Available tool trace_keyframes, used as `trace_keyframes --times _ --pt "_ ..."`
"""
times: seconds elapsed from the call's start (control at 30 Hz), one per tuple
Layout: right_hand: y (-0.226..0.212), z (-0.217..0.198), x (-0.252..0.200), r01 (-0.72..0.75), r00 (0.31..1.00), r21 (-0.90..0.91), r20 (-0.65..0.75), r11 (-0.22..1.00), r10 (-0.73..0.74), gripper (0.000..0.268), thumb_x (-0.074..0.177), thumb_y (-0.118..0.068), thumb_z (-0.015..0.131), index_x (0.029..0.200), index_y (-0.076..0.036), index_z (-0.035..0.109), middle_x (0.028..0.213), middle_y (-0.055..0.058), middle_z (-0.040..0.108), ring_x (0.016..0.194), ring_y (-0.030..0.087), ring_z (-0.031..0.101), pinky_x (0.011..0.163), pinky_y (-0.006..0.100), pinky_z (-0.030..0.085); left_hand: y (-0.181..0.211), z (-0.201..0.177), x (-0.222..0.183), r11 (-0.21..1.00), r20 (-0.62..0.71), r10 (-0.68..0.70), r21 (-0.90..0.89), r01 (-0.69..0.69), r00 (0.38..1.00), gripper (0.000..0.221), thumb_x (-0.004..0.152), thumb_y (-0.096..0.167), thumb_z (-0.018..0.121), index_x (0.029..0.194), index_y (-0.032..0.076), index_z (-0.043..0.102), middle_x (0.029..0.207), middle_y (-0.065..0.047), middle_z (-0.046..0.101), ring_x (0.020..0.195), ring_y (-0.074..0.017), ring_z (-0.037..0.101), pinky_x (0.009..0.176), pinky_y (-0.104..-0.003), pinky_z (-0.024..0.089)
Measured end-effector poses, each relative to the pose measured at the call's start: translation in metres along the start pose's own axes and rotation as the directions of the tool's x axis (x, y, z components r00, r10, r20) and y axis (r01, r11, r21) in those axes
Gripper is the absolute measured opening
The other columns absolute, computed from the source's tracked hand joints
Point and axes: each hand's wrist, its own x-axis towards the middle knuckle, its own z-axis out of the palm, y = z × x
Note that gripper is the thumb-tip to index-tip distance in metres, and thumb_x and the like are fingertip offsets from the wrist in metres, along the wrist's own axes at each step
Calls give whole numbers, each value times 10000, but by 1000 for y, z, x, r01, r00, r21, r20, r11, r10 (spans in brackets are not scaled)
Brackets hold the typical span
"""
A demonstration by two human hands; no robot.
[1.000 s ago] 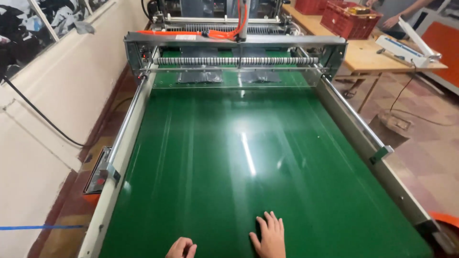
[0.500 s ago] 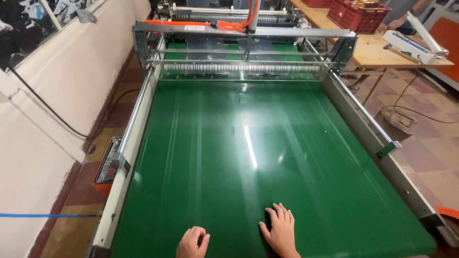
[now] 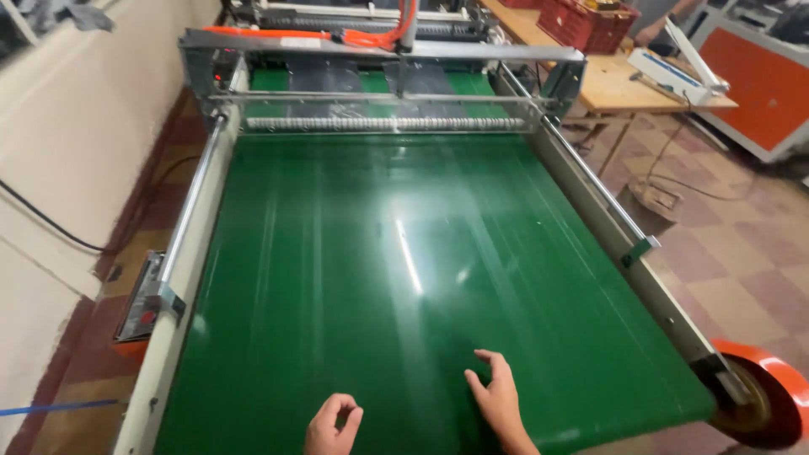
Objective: Folding plastic bags coming off a conveyor belt and placing them into a storage bin.
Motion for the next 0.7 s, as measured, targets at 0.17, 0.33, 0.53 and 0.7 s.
trace_keyframes --times 0.17,0.33,0.53,0.7 --pt "8 -36 0 -30 1000 30 -5 999 31 406 820 -240 711 1208 -138 646 1192 35 692 1143 183 640 1014 333 475 74 1 -7 983 133 172 36 -178 976 114 844 313 679 782 229 635 753 50 635 684 -128 607 607 -282 482" --pt "41 -67 7 37 993 -80 -108 996 -46 419 819 -259 721 1202 -106 643 1172 74 674 1133 233 622 1025 346 444 118 14 -18 966 292 244 10 -258 925 71 860 284 647 844 215 650 810 82 677 741 -113 634 650 -283 475" --pt "78 -116 21 -15 987 -132 -162 991 -6 482 832 -281 725 1240 -48 623 1197 132 652 1152 277 608 1029 385 446 141 40 -24 887 361 433 -7 -462 826 55 867 237 631 862 183 620 808 46 636 780 -149 626 701 -314 485" --pt "100 -143 29 -86 980 -139 -192 986 59 532 842 -288 720 1283 -22 586 1233 142 628 1178 278 585 1034 396 443 157 67 -29 874 481 417 19 -485 771 77 865 260 630 879 192 597 844 53 622 808 -148 599 678 -328 473"
